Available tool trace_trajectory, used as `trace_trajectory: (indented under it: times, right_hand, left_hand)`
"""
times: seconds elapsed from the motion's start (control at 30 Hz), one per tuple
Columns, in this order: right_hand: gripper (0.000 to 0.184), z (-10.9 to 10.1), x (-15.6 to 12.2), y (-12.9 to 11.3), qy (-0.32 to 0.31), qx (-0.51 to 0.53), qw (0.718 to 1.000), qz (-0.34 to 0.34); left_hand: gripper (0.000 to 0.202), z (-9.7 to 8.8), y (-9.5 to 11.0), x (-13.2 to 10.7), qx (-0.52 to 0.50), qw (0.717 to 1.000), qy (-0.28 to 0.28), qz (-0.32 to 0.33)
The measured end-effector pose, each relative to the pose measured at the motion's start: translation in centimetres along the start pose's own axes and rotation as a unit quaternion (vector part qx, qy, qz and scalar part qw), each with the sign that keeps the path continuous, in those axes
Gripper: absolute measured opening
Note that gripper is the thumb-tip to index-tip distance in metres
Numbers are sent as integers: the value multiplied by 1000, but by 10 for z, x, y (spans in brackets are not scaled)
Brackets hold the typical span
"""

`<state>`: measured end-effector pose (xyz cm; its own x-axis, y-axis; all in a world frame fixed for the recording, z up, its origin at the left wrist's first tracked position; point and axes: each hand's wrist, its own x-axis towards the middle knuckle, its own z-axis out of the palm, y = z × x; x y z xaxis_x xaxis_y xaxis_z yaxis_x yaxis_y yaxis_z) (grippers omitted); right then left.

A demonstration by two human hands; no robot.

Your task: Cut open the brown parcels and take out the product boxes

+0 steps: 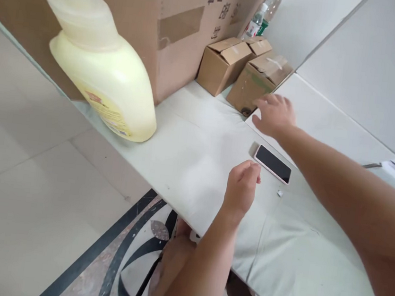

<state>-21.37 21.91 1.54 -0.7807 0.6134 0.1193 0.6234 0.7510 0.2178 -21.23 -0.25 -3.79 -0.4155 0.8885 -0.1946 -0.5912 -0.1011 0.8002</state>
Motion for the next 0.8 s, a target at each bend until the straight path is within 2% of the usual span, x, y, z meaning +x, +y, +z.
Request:
trace_trajectory:
  times: [0.13, 0.27, 0.4, 0.57, 0.73, 0.8]
  right_hand:
    - [53, -17, 50, -7, -16, -111, 994, 12]
    - [49, -29, 72, -10, -56, -149, 985, 59]
    - [50, -28, 76, -17, -91, -115, 984, 103]
    - [50, -23, 70, -21, -63, -83, 990, 98]
    - [64, -21, 65, -22, -38, -64, 992, 99]
    - [64, -21, 65, -23, -37, -66, 992, 103]
  left_hand:
    - [37, -5, 8, 9, -41, 999, 19, -8]
    - [36, -5, 11, 5, -64, 997, 11, -32]
    - [36, -11, 14, 2, -86, 996, 16, -24]
    - [34, -14, 16, 5, -103, 994, 43, 20]
    - [33, -9, 10, 4, -104, 994, 31, -2]
    - [33, -8, 9, 3, -103, 994, 33, 1]
